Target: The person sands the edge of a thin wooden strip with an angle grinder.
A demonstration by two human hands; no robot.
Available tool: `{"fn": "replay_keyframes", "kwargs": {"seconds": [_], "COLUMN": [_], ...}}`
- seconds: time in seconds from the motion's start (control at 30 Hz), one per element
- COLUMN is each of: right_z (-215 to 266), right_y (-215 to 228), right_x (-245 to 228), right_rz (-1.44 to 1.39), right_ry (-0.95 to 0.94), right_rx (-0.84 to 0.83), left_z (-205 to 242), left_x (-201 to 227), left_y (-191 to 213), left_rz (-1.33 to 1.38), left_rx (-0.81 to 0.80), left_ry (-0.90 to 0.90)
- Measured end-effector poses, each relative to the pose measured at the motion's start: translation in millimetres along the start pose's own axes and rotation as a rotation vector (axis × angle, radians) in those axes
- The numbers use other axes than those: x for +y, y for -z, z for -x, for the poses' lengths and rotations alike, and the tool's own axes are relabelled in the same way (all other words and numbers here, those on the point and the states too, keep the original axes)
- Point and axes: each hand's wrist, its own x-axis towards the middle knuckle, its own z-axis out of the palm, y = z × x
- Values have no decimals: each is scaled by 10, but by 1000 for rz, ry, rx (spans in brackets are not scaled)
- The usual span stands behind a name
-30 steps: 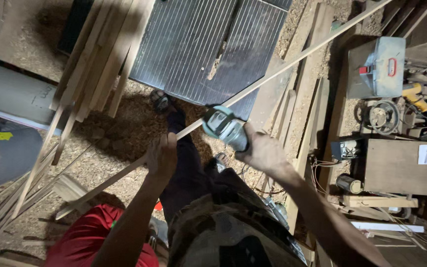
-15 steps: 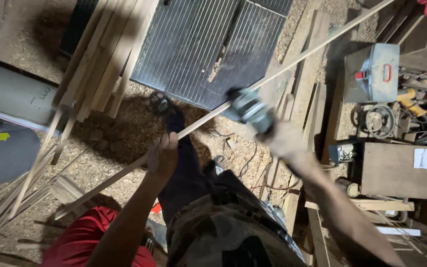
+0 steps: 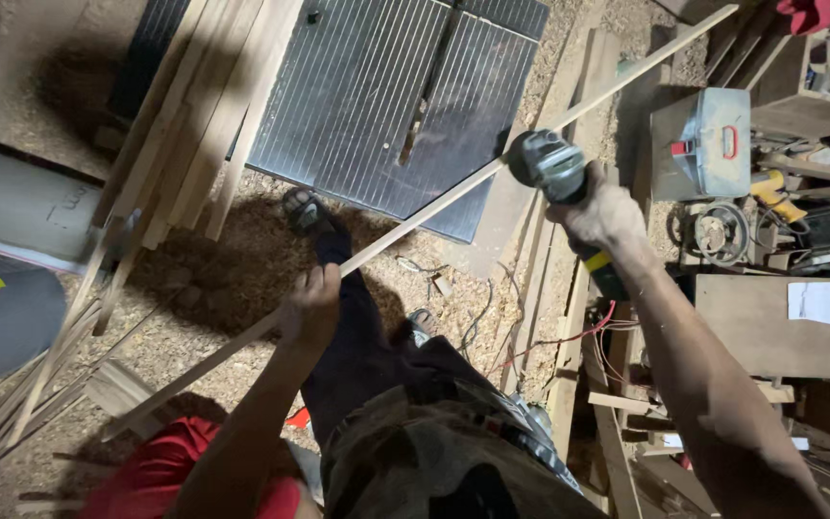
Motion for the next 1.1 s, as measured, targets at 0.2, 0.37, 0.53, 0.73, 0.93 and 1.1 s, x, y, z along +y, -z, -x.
{"fn": "replay_keyframes", "kwargs": {"seconds": [0.2, 0.37, 0.53, 0.73, 0.93, 1.1], "right_z": [726, 950, 581, 156, 839, 923], "right_y": [-357, -635, -409, -31, -515, -667], "right_x": [-357, -879, -469, -75, -537, -887], "right_rz": [28, 77, -2, -202, -164, 30], "right_ry": [244, 231, 35, -111, 298, 213], "right_rx": [-6, -299, -181, -41, -143, -286], "left_z": [16, 35, 18, 11, -12, 0], "left_x": [115, 96, 62, 11, -68, -100], "left_y": [122, 68, 103, 128, 39, -15], "left_rz": [152, 168, 199, 290, 315, 325], "left_rx": [88, 144, 56, 38, -20, -36], "left_ry": [30, 8, 62, 42, 32, 23]}}
